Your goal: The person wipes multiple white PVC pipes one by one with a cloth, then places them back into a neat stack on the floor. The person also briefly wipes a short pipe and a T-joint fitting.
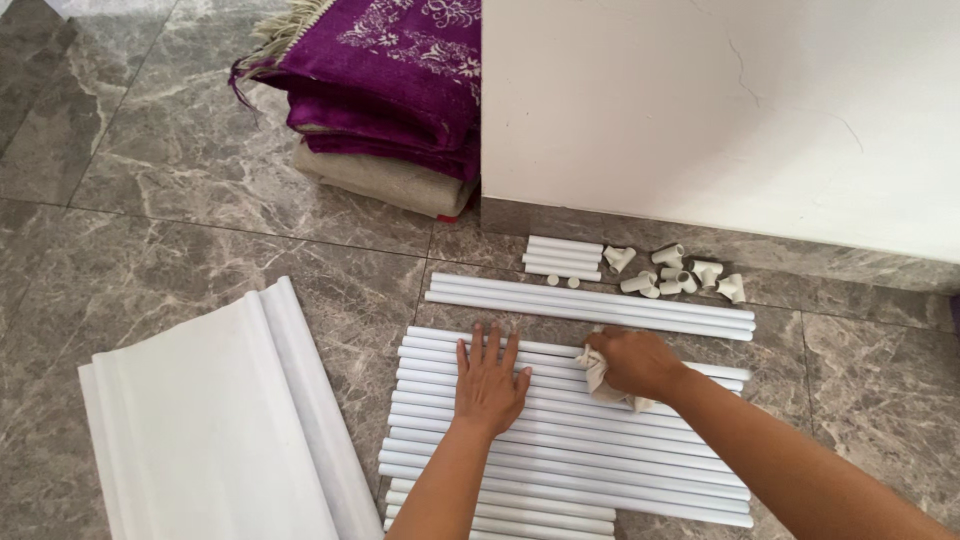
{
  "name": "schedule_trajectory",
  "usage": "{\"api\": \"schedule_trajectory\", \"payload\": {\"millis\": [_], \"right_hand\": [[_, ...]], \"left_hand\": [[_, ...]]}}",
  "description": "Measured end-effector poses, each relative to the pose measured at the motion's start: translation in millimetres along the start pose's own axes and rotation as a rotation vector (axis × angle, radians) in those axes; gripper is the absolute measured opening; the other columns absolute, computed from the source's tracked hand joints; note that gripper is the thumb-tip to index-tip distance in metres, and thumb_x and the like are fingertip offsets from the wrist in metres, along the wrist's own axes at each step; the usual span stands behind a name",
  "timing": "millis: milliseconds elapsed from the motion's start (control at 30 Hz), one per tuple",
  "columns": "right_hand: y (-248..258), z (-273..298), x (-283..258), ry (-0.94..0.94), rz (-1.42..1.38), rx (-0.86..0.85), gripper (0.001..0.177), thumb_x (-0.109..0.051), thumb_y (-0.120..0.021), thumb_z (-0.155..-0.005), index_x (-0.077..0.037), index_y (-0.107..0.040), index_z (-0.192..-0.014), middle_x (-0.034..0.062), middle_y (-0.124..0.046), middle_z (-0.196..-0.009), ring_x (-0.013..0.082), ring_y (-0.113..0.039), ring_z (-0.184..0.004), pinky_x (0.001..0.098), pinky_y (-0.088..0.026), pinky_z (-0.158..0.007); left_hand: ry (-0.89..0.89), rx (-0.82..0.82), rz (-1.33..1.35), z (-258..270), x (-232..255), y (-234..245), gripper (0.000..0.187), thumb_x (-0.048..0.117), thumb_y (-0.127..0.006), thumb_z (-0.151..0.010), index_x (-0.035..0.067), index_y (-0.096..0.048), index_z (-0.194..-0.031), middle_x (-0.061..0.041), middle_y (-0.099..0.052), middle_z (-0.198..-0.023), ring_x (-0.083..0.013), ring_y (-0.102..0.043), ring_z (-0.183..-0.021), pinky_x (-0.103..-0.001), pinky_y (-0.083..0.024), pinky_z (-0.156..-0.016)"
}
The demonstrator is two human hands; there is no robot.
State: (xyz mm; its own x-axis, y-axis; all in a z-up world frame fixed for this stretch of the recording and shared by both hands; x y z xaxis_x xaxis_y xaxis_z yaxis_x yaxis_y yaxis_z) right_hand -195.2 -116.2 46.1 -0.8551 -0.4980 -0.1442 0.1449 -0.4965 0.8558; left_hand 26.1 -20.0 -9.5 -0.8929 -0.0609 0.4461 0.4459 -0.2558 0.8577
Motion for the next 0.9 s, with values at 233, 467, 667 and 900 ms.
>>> {"api": "schedule_trajectory", "payload": {"millis": [233, 467, 667, 900], "right_hand": [[9.6, 7.8, 20.8, -0.183, 0.013, 0.094, 0.053, -0.006, -0.072, -0.078, -0.012, -0.060, -0.130, 0.0093, -0.064, -0.124, 0.0294, -0.074, -0.091, 0.0419, -0.063, -0.080], [-2.2, -1.5, 23.6, -0.167, 0.137, 0.069, 0.049, -0.007, -0.072, -0.080, -0.007, -0.056, -0.127, 0.0111, -0.060, -0.124, 0.0287, -0.073, -0.094, 0.0407, -0.063, -0.080], [-0.4, -9.2, 24.3, -0.225, 0.105, 0.037, 0.046, -0.006, -0.070, -0.083, -0.007, -0.056, -0.126, 0.0122, -0.058, -0.125, 0.0297, -0.072, -0.095, 0.0412, -0.063, -0.080], [-4.5, -11.3, 26.3, -0.207, 0.105, 0.048, 0.050, -0.006, -0.073, -0.078, -0.008, -0.058, -0.126, 0.0108, -0.060, -0.124, 0.0296, -0.073, -0.094, 0.0408, -0.063, -0.078]], "left_hand": [[-0.021, 0.028, -0.023, 0.8, -3.1, -3.1, 0.062, 0.043, -0.044, -0.102, 0.013, -0.034, -0.156, -0.018, -0.023, -0.164, -0.0414, -0.010, -0.153, -0.059, -0.004, -0.122], [-0.010, 0.031, -0.050, 1.2, 0.2, -1.8, 0.063, 0.042, -0.044, -0.101, 0.010, -0.034, -0.154, -0.018, -0.027, -0.162, -0.0369, -0.014, -0.152, -0.067, 0.000, -0.119], [-0.021, 0.070, -0.044, -3.8, 1.6, -1.0, 0.063, 0.042, -0.044, -0.102, 0.006, -0.035, -0.153, -0.018, -0.029, -0.161, -0.0338, -0.018, -0.151, -0.068, 0.002, -0.119], [-0.017, 0.090, -0.036, -3.1, -0.7, -4.1, 0.059, 0.041, -0.044, -0.101, 0.004, -0.041, -0.148, -0.017, -0.034, -0.158, -0.0305, -0.024, -0.149, -0.072, 0.004, -0.117]]}}
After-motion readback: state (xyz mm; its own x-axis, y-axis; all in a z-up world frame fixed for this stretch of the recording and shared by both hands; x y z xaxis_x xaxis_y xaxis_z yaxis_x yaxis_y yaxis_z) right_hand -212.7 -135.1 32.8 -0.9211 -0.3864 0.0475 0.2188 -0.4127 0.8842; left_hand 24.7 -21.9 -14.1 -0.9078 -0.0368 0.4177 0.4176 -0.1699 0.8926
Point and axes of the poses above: each hand's wrist, its own z-axis away from the middle knuckle, its own y-axis out of the back of the hand, x = y × z, the point moved 1 cm from there along -z, towards the middle knuckle
